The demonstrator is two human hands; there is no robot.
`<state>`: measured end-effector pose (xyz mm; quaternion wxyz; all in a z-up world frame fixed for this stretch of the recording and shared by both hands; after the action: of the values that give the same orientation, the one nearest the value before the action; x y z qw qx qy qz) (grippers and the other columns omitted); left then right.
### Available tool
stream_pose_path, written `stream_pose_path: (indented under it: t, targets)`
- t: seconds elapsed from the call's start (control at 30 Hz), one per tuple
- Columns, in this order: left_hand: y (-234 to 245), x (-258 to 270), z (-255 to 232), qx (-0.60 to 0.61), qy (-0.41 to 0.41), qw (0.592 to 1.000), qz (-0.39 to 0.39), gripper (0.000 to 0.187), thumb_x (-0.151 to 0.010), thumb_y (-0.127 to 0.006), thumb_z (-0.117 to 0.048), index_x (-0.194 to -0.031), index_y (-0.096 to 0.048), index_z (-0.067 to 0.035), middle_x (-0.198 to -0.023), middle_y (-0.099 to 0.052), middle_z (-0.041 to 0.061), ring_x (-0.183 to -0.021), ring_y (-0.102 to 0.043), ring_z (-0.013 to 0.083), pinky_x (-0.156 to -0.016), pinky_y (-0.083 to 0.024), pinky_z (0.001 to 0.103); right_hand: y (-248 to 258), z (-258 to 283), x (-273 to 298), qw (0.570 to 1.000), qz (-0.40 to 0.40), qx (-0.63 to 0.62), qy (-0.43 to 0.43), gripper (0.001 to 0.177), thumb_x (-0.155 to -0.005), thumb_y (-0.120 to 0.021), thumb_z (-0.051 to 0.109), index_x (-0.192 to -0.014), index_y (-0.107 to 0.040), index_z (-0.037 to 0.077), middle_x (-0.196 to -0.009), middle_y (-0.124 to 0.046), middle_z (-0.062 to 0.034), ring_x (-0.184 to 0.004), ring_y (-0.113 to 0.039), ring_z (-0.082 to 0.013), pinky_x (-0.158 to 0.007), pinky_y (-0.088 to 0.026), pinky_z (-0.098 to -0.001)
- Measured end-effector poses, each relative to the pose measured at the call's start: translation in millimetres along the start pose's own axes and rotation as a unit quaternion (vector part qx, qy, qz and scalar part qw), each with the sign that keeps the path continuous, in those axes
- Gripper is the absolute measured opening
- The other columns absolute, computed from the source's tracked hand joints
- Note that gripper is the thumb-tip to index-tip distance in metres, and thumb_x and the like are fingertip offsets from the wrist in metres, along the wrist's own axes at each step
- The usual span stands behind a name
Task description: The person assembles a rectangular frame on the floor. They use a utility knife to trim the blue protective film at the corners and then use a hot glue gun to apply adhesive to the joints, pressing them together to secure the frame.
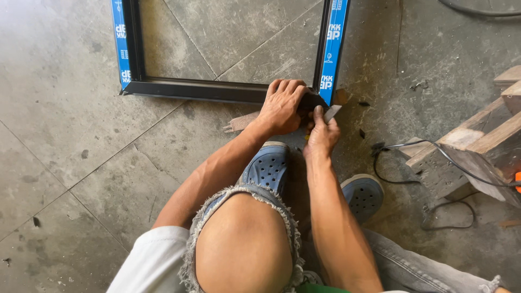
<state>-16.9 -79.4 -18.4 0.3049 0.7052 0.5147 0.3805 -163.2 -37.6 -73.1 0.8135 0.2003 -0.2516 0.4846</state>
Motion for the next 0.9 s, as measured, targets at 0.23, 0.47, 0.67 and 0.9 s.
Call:
stream_pose_path:
  t: [0.23,0.47,0.67,0.9]
  targets:
    - [0,0,7,-0.006,0.007,1.0,-0.024,0.056,-0.075,-0.076,-0.037,-0.124,-0.055,-0.017,-0.132,-0.057,0.003,-0.131,-0.05,0.022,-0.118,-0.025,0.045,13,-4,-22,1.0,-0.026,0.007,0.017,0.027,-0.085,-0.085,0.029,-0.079,-0.071,0.007,-0.054,-0.056,-0.007,-0.041,-0.049,-0.0139,-0.039,-0.035,-0.0244]
    - [-7,-4,12,-0.026,0.005,0.996,-0.081,0.057,-0.075,-0.084,-0.04,-0.115,-0.053,-0.016,-0.124,-0.061,0.005,-0.126,-0.054,0.0242,-0.119,-0.025,0.047,105,2,-110,0.99,-0.134,-0.016,0.044,0.014,-0.097,-0.07,0.025,-0.101,-0.059,0.018,-0.076,-0.072,-0.0031,-0.05,-0.062,-0.011,-0.039,-0.046,-0.0207]
    - [9,6,16,-0.033,0.017,0.992,-0.123,0.057,-0.07,-0.086,-0.043,-0.109,-0.055,-0.015,-0.115,-0.066,0.007,-0.12,-0.059,0.0242,-0.121,-0.018,0.054,72,77,-58,0.852,-0.113,0.426,0.283,0.05,-0.101,-0.075,0.03,-0.146,-0.054,0.021,-0.135,-0.053,-0.0156,-0.128,-0.056,-0.0358,-0.106,-0.047,-0.0478]
    - [34,58,58,-0.05,0.012,0.984,-0.17,0.06,-0.062,-0.089,-0.042,-0.108,-0.058,-0.017,-0.119,-0.066,0.006,-0.124,-0.058,0.0256,-0.119,-0.015,0.059,0,61,-53,0.855,0.111,0.428,0.272,0.051,-0.093,-0.08,0.018,-0.139,-0.062,0.009,-0.124,-0.06,-0.023,-0.108,-0.069,-0.0407,-0.094,-0.057,-0.0439]
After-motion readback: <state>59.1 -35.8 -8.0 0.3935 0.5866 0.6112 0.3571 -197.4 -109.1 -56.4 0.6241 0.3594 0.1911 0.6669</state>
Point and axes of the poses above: each hand's wrist, its own x-axis away from the middle knuckle, its own y-axis out of the back of the hand, z = x × y, the point moved 8 cm from there along -x, towards the middle knuckle
